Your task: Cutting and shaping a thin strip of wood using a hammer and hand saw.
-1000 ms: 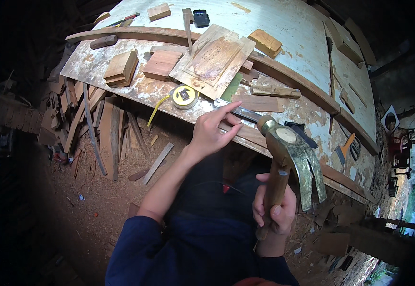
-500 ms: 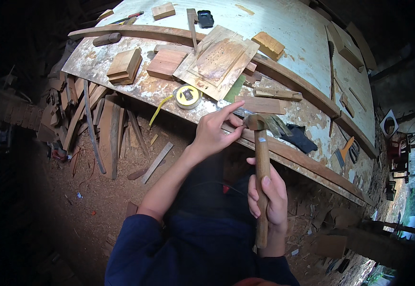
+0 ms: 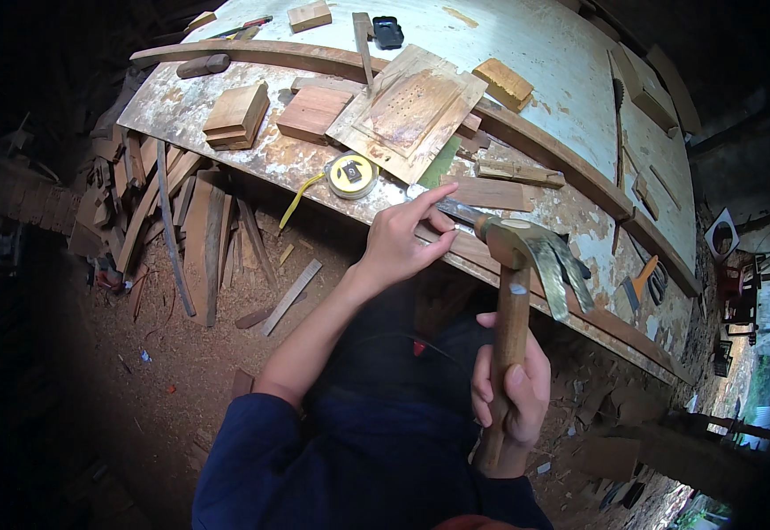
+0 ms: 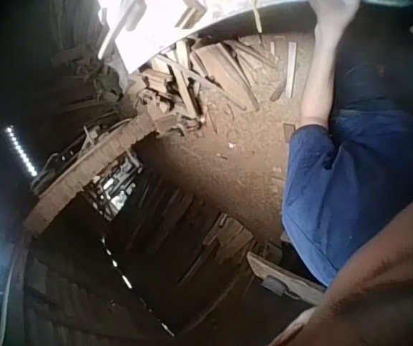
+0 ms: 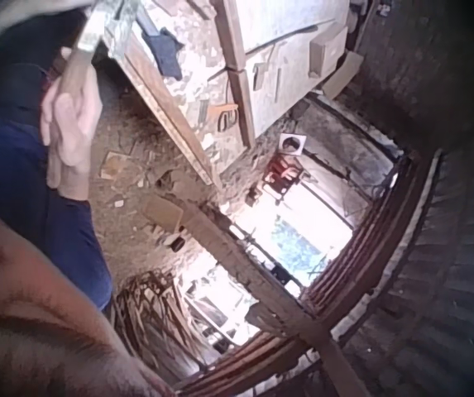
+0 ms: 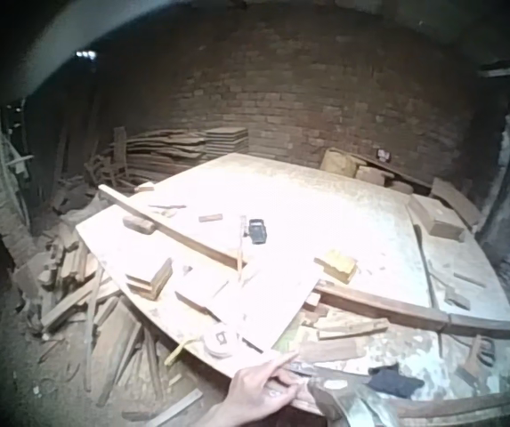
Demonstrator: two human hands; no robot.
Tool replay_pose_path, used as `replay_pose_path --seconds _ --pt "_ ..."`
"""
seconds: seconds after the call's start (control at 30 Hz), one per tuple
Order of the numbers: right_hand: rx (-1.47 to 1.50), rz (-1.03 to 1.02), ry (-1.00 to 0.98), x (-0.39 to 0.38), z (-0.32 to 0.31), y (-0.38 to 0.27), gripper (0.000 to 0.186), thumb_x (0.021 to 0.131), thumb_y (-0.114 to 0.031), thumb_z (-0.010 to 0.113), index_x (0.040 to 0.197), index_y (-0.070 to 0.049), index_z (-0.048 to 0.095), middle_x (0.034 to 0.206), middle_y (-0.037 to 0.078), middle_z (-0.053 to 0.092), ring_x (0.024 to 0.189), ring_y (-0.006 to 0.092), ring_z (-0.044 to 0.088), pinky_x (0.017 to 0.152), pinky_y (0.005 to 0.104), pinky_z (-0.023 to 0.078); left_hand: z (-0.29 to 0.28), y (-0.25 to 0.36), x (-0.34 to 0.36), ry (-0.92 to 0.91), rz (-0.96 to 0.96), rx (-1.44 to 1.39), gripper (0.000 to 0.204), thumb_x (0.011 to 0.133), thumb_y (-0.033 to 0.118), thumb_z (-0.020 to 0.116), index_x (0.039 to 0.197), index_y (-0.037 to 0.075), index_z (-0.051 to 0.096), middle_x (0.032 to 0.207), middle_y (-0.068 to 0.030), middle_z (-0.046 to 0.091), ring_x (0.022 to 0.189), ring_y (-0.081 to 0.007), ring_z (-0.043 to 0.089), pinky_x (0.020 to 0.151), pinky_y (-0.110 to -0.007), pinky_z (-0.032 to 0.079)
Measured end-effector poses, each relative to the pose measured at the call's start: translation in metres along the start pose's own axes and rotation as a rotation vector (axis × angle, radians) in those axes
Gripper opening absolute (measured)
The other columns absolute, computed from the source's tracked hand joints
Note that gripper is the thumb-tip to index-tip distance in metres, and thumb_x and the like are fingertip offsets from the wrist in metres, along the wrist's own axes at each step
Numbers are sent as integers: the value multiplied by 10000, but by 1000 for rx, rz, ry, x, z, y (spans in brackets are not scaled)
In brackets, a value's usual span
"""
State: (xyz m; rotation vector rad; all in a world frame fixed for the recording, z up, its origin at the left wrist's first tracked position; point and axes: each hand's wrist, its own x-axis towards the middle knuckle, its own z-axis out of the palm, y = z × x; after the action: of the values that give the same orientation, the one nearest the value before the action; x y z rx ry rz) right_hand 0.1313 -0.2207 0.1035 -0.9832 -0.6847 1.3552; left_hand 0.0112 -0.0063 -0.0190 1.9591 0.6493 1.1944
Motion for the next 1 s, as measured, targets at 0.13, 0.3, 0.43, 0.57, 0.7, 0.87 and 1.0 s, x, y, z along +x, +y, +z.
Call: replay_pose_path --seconds 0.13,0.3,0.43,0.57,0.7,0.87,1.0 --pt "50 -212 -126 -7 -9 14 807 997 -439 670 1426 162 344 642 96 496 388 94 411 366 217 353 0 2 2 -5 1 -11 694 805 -17 805 1461 33 585 829 -54 759 779 -132 747 762 -290 589" --pt "-20 167 6 20 -11 3 656 1056 -396 592 1483 69 414 721 58 528 437 83 433 403 206 358 -3 2 0 -17 -34 -21 683 823 -1 802 1469 32 581 825 -55 764 782 -123 746 766 -291 590" --pt "241 -151 -148 -7 -10 5 795 1008 -360 681 1423 187 280 661 118 510 394 116 419 361 220 376 -2 0 1 1 -14 -3 694 825 13 815 1476 37 576 822 -46 765 774 -112 742 770 -282 581" --pt "128 -64 -111 9 -19 18 768 1016 -411 663 1462 114 323 675 95 485 387 104 400 363 218 365 -1 1 2 -6 -15 -12 701 829 18 819 1483 38 569 817 -48 764 775 -112 741 778 -280 579" --pt "111 250 33 18 -5 -4 795 986 -455 674 1463 112 385 701 73 519 421 96 423 393 217 353 -4 2 -1 -28 -44 -10 707 833 22 821 1491 47 564 798 -43 761 776 -112 743 780 -282 580" --pt "309 -244 -225 -11 -18 20 775 1000 -376 701 1445 114 298 644 100 491 383 125 408 357 225 369 1 2 2 -6 -32 -32 715 832 18 821 1496 54 559 790 -43 762 789 -116 751 786 -286 582" --pt "105 177 2 18 -15 10 691 1056 -400 605 1479 100 382 703 65 509 424 98 424 392 220 373 -4 1 2 -25 -43 -29 727 826 4 814 1501 55 551 799 -50 768 813 -124 764 801 -291 587"
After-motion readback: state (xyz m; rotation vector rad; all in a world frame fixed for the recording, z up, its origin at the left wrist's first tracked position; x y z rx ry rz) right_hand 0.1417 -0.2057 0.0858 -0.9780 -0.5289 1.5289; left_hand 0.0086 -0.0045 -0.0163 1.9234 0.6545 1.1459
